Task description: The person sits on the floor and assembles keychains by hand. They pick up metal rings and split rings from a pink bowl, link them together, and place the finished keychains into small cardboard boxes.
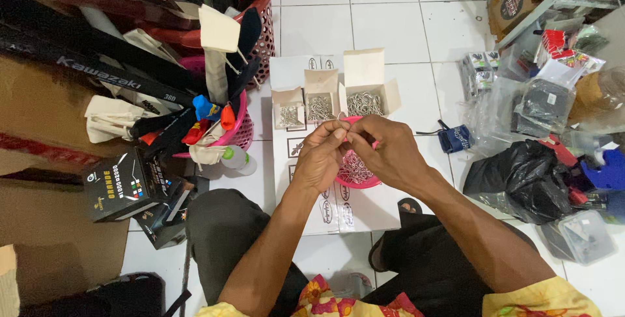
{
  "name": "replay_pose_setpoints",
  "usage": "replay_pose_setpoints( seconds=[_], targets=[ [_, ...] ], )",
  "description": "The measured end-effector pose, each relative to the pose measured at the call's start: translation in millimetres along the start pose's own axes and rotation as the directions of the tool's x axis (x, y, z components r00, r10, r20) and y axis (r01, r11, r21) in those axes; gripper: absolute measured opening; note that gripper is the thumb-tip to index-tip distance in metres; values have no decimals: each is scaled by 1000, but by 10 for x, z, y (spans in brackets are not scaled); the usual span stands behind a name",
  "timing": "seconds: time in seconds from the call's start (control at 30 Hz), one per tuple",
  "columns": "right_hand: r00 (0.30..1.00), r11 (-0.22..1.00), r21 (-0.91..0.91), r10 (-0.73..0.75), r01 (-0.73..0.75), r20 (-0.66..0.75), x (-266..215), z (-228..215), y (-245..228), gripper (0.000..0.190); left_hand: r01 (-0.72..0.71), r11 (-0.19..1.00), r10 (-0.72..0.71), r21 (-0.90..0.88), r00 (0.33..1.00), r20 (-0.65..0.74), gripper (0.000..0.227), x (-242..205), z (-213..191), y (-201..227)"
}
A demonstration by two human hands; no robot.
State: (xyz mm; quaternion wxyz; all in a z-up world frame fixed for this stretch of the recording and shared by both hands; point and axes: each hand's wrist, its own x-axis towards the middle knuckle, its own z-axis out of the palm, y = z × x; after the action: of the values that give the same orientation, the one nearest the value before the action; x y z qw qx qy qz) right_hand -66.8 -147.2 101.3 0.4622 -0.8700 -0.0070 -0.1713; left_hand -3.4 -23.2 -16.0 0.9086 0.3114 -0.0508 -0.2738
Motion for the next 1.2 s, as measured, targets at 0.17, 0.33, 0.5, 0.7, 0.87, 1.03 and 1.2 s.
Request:
replay_pose_setpoints(
  seconds=[0.17, 0.33, 0.5, 0.7, 0.87, 1.03, 1.2],
  targets=[
    [1000, 1000, -27, -4, 4, 14, 54, 39, 10, 1, -22, 999, 23, 25, 999, -27, 15, 7, -60, 44],
    [999, 998, -48, 30, -29, 36, 147, 100, 156, 3, -99, 983, 112, 153, 990, -80, 12, -20, 38, 503],
    [953, 886, -448, 228, -119, 198, 305, 228, 566, 14, -347, 920, 387, 182, 875, -291, 4, -103, 41, 1063],
    [957, 750, -661, 171, 27, 234, 533, 643, 1140, 9, -515, 838, 545, 180, 790, -279, 15, -510, 89, 1762],
    [942, 623, -781, 236, 41, 237, 924, 1104, 1689, 16, -523, 834, 552, 180, 780, -293, 18, -590, -54, 1891],
    [930, 644, -763, 314, -62, 190, 1041, 1200, 1852, 17, -508, 840, 542, 190, 781, -310, 19, -599, -85, 1911],
    [831, 665, -722, 501, -190, 243, 692, 827, 504, 42, -488, 852, 524, 190, 788, -324, 20, -595, -41, 1907]
  ],
)
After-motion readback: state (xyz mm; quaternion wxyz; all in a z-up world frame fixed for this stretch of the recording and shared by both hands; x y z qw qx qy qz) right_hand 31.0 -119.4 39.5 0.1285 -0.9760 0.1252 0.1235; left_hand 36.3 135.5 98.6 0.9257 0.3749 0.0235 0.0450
